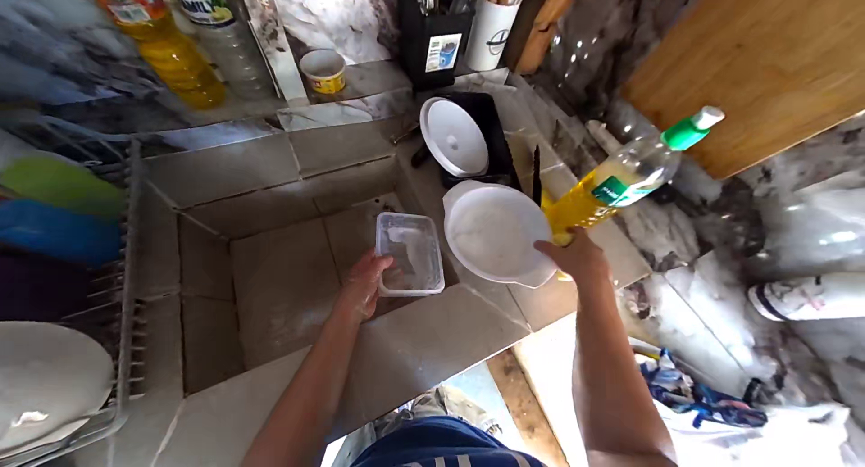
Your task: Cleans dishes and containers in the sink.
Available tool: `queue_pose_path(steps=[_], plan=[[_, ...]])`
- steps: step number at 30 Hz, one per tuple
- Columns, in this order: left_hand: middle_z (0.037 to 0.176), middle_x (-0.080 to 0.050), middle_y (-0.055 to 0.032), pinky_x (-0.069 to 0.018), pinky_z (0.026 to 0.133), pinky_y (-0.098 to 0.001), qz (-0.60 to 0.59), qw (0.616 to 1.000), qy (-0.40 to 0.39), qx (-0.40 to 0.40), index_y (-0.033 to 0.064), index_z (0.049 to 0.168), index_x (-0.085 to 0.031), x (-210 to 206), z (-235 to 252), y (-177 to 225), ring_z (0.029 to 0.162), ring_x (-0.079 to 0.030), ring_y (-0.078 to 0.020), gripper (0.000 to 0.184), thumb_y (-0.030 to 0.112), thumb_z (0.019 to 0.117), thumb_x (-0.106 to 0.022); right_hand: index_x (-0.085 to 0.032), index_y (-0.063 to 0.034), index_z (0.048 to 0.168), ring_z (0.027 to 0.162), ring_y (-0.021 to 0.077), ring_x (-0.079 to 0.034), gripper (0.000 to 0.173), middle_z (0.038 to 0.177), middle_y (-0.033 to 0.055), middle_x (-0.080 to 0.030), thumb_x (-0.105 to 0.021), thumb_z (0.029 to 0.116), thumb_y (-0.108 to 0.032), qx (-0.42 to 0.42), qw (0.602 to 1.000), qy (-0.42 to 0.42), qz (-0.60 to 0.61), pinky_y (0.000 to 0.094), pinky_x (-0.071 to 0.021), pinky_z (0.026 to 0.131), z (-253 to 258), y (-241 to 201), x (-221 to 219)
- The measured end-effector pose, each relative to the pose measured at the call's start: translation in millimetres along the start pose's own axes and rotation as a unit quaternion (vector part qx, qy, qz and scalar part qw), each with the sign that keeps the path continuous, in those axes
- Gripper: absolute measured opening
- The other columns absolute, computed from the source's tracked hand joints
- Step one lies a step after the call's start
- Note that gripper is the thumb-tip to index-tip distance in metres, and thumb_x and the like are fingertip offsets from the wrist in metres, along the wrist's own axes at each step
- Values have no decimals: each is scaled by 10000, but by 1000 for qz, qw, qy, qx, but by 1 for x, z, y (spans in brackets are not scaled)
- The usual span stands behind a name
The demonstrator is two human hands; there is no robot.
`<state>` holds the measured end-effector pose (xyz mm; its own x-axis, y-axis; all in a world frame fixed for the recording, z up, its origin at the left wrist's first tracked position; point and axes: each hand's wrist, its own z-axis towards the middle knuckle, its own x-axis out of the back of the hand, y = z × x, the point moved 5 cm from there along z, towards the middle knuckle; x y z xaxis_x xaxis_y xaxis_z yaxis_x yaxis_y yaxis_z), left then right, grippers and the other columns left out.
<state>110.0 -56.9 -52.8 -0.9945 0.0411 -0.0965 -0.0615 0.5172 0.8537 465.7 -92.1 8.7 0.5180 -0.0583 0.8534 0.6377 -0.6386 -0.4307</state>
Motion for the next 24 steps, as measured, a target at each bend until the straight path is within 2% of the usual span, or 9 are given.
queue_pose_path(steps=[3,5,7,10,12,14,16,20,24], plan=[[1184,-606,-159,-541,792,-315,46,999,9,-13,20,1464,-444,-8,0,4,939,-628,-171,416,123,1066,-506,-547,58,1406,1263,440,-557,539,1339,327,-585,-721,969,-206,-2,993,-84,85,587,-416,1076,12,4,-16],[1151,-610,-149,-543,753,-305,54,998,18,-21,34,1474,-443,-7,3,5,891,-627,-159,430,144,1067,-523,-559,38,1381,1049,315,-609,436,1214,263,-627,-668,986,-113,-14,983,-71,166,477,-489,922,4,-1,-24],[1142,-610,-152,-545,751,-309,52,998,22,-20,38,1484,-434,-3,4,3,883,-631,-162,440,158,1071,-526,-590,1,1317,794,190,-556,344,1022,171,-622,-648,991,-92,-29,971,-37,233,367,-477,723,-5,-9,-25],[1177,-597,-168,-552,771,-312,45,998,41,-22,36,1499,-416,8,1,1,915,-636,-178,459,151,1071,-531,-626,-23,1259,672,168,-524,307,912,144,-615,-687,967,-98,3,970,-4,245,350,-465,621,-15,-34,-24],[1282,-572,-204,-550,838,-342,33,998,55,-16,49,1545,-357,16,1,-1,1003,-632,-218,512,141,1072,-532,-640,-21,1245,706,238,-559,328,926,188,-633,-724,943,-116,56,974,12,220,434,-484,646,-24,-59,-22],[1321,-552,-207,-544,855,-352,15,998,69,1,83,1578,-308,23,2,-4,1028,-627,-226,543,166,1083,-517,-651,18,1206,822,370,-624,328,967,264,-656,-744,921,-116,126,970,28,205,581,-492,743,-36,-90,-23],[1319,-545,-202,-540,840,-342,-13,997,75,18,111,1592,-277,32,4,-8,1014,-620,-220,544,192,1097,-488,-664,33,1170,865,427,-644,303,970,288,-667,-737,925,-130,196,961,45,189,637,-482,773,-49,-119,-32],[1242,-570,-180,-493,711,-291,-42,993,105,22,134,1602,-262,59,11,-15,871,-575,-175,535,200,1109,-457,-693,54,1154,959,470,-684,271,1046,302,-701,-696,946,-119,342,924,74,155,674,-496,835,-84,-173,-56],[1348,-537,-245,-542,856,-394,-88,987,134,13,119,1601,-256,92,14,-21,1046,-617,-278,507,150,1116,-401,-699,95,1157,1128,451,-683,267,1229,292,-685,-664,940,-56,498,848,113,143,616,-532,944,-112,-212,-91]])
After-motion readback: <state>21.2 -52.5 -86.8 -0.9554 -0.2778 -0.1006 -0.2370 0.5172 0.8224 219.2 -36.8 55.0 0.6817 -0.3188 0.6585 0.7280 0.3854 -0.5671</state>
